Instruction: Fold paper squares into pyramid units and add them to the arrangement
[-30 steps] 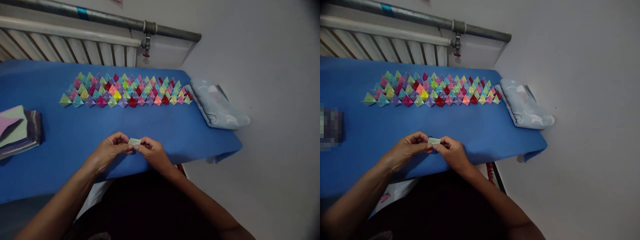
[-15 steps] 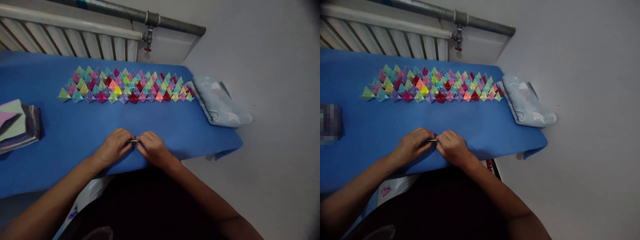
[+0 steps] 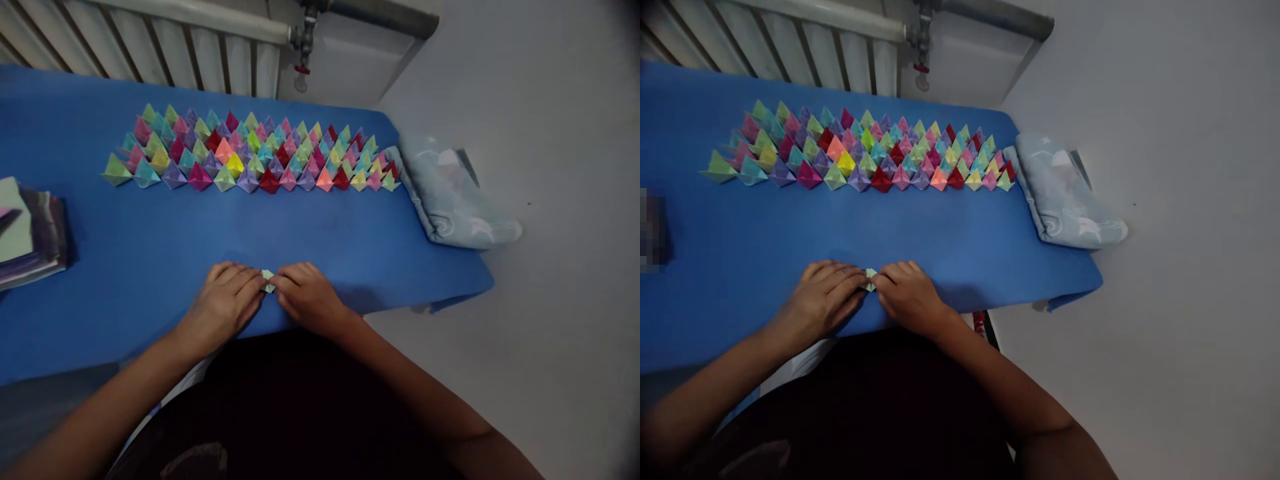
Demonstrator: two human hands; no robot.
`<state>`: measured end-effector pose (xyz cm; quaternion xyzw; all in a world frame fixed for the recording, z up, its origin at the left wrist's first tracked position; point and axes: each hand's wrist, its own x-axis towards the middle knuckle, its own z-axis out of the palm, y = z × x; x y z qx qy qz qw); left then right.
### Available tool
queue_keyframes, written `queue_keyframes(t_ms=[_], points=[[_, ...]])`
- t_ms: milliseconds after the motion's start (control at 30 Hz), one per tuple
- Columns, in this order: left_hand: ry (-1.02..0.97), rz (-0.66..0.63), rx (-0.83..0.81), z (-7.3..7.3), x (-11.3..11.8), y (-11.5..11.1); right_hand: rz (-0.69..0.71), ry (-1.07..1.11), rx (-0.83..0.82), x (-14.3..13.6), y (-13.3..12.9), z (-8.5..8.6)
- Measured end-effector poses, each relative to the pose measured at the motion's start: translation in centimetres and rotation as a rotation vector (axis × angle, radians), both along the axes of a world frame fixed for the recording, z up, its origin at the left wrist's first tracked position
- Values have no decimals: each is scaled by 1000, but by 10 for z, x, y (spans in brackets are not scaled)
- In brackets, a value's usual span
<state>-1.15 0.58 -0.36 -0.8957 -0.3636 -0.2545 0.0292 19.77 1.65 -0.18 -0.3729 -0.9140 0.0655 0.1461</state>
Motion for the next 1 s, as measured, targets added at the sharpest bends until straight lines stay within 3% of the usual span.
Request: queue_keyframes(t_ms=[167, 533, 833, 1000], points=[[-51, 59, 14, -6, 0, -4, -19, 108, -81, 4, 1, -3], [-67, 73, -41, -6, -2, -4, -37, 167, -45, 4, 2, -4], [-64, 199, -157, 10, 9, -5, -175, 145, -269, -6, 10, 8], [-30, 284, -250, 10, 13, -2, -223, 91, -340, -11, 14, 18]])
